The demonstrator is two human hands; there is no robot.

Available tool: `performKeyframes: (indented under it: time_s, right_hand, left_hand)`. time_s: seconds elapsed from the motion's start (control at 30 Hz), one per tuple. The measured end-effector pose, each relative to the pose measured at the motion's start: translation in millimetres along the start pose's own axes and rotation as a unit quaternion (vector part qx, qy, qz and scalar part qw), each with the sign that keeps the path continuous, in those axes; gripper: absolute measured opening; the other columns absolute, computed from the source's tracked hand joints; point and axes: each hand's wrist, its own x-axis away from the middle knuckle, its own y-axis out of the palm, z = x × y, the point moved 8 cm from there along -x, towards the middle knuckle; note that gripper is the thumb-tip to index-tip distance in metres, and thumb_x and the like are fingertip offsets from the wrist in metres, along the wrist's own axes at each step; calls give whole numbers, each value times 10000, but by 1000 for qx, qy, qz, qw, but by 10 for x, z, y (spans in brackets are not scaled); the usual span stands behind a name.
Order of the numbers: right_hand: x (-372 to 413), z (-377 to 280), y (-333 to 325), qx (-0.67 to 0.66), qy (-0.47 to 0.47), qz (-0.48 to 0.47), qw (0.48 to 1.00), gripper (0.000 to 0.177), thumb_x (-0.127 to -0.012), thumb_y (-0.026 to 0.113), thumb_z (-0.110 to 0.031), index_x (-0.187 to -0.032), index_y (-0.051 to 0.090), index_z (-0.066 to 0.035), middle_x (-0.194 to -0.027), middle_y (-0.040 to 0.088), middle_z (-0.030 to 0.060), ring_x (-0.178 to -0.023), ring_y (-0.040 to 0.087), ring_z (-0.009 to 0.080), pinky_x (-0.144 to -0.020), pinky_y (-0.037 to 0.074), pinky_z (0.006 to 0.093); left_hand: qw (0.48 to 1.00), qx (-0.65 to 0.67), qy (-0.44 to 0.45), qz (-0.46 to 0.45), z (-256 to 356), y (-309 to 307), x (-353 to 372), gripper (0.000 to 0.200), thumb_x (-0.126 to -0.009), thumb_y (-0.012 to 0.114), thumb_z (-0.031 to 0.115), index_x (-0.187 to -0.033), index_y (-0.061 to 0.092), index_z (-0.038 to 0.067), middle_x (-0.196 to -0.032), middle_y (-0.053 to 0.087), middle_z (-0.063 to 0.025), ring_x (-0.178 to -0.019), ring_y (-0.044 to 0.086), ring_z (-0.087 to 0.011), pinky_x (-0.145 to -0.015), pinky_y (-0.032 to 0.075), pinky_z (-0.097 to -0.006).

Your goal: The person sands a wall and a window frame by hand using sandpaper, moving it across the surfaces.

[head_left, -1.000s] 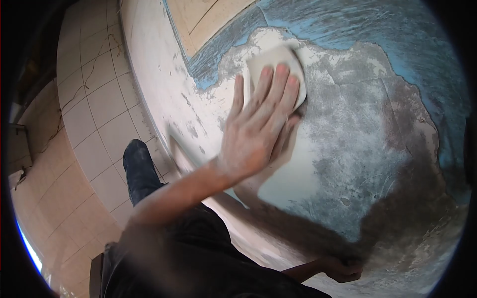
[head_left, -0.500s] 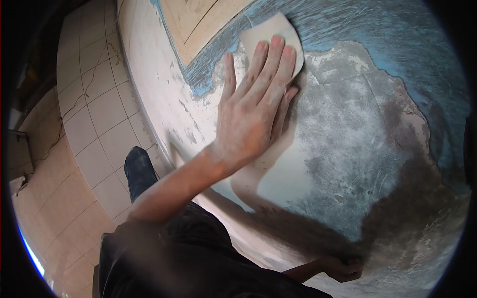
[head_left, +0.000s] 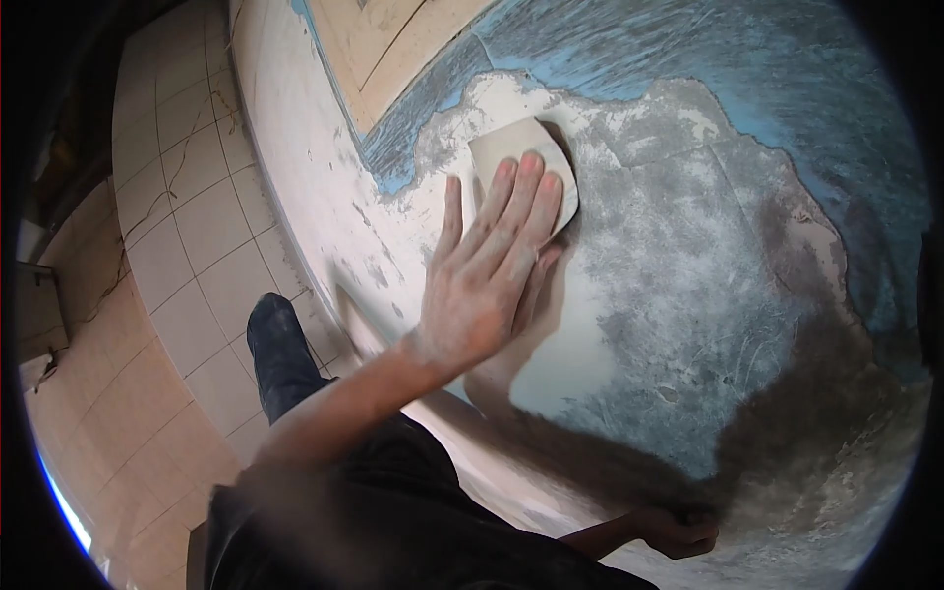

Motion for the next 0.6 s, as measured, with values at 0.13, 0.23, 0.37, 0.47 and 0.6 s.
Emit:
performKeyframes:
  time_s: [0.13,0.23,0.37,0.47,0.6]
  right_hand:
    - [-9,-5,-18,13,6,5,1000,306,-893,471,-250,-656,491,-58,-637,440,23,-567,419,138,-528,363,276]
    - [-21,-35,-5,-3,-11,4,1000,303,-891,472,-249,-658,496,-57,-635,438,22,-565,420,139,-532,363,276]
    - [-14,42,-14,-12,9,7,1000,294,-885,479,-244,-661,500,-55,-631,432,20,-558,415,140,-526,362,276]
    - [-13,9,-16,1,16,10,1000,285,-879,488,-239,-662,502,-55,-627,429,17,-555,411,139,-523,360,273]
    - [-17,6,1,-25,14,14,1000,290,-881,476,-232,-651,494,-57,-622,427,20,-553,411,139,-521,355,272]
  left_hand:
    - [998,-19,16,57,-101,-42,-249,552,-879,548,172,-1373,356,18,-1398,383,-177,-1315,341,-319,-1074,202,-536]
    - [998,18,-9,66,-89,-2,-95,552,-875,555,178,-1372,364,30,-1394,396,-157,-1313,349,-298,-1077,196,-541]
    - [998,-56,-6,-26,-148,64,168,569,-871,566,204,-1382,360,65,-1410,381,-125,-1312,361,-249,-1093,140,-540]
    - [997,-59,6,44,-334,-37,-198,545,-899,509,187,-1394,329,50,-1416,369,-134,-1320,341,-276,-1095,129,-536]
    - [999,-25,-31,31,-266,8,-34,538,-901,496,168,-1393,326,34,-1427,348,-150,-1324,329,-299,-1090,144,-534]
